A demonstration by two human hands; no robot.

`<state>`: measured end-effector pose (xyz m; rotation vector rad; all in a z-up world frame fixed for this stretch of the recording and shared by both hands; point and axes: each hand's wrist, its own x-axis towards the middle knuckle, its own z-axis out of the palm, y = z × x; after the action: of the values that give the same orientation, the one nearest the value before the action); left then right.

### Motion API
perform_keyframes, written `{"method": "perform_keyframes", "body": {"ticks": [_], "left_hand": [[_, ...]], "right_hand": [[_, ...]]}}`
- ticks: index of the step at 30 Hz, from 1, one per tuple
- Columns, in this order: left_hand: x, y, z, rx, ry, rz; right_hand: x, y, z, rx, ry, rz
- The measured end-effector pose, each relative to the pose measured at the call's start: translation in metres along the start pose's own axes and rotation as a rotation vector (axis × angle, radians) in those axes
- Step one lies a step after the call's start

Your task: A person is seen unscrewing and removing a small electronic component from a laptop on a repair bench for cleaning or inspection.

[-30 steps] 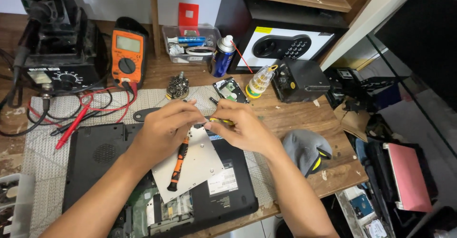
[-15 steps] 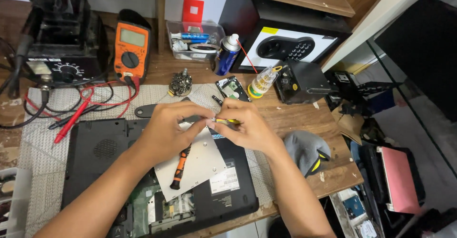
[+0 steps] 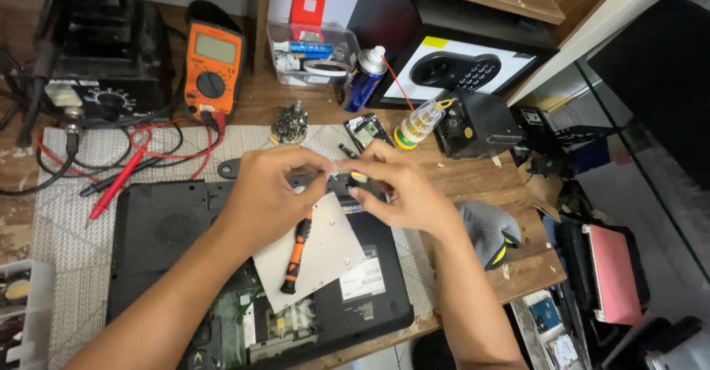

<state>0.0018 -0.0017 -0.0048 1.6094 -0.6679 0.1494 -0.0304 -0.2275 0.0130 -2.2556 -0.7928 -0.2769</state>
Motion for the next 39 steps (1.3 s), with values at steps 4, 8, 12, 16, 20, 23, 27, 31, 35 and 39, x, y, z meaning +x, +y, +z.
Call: {"method": "perform_keyframes", "body": {"ticks": [4,8,12,16,20,23,27,31,35,39], "left_hand": [[0.003,-0.006,0.0,0.035,-0.003,0.045],[-0.002,0.002,-0.002,0.02,-0.003,0.059],[-0.001,0.004,-0.005,0.041,-0.009,0.098],[-0.001,0.0,-0.004,0.035,-0.028,0.067],[-0.001,0.001,-0.003,0.032,-0.04,0.044],[0.0,0.002,-0.004,0.021,-0.049,0.018],[0.002,-0.009,-0.002,-0.05,-0.051,-0.014],[0.002,-0.003,0.0,-0.078,-0.056,-0.052],[0.003,-0.002,0.001,-0.073,-0.048,-0.09],[0.003,-0.003,0.003,-0.08,-0.008,-0.091]], "right_hand": [[0.005,0.0,-0.008,0.025,-0.02,-0.007],[-0.003,0.017,0.003,0.045,-0.032,-0.003],[-0.002,0.018,0.01,0.09,-0.017,0.038],[0.0,0.018,0.018,0.08,0.018,0.011],[-0.002,0.018,0.026,0.067,0.048,-0.017],[0.0,0.015,0.03,0.042,0.077,-0.022],[0.005,0.006,0.028,0.05,0.118,-0.042],[0.002,0.017,0.033,0.022,0.114,-0.053],[-0.001,0.018,0.035,0.003,0.126,-0.06],[-0.002,0.011,0.034,-0.02,0.118,-0.032]]}}
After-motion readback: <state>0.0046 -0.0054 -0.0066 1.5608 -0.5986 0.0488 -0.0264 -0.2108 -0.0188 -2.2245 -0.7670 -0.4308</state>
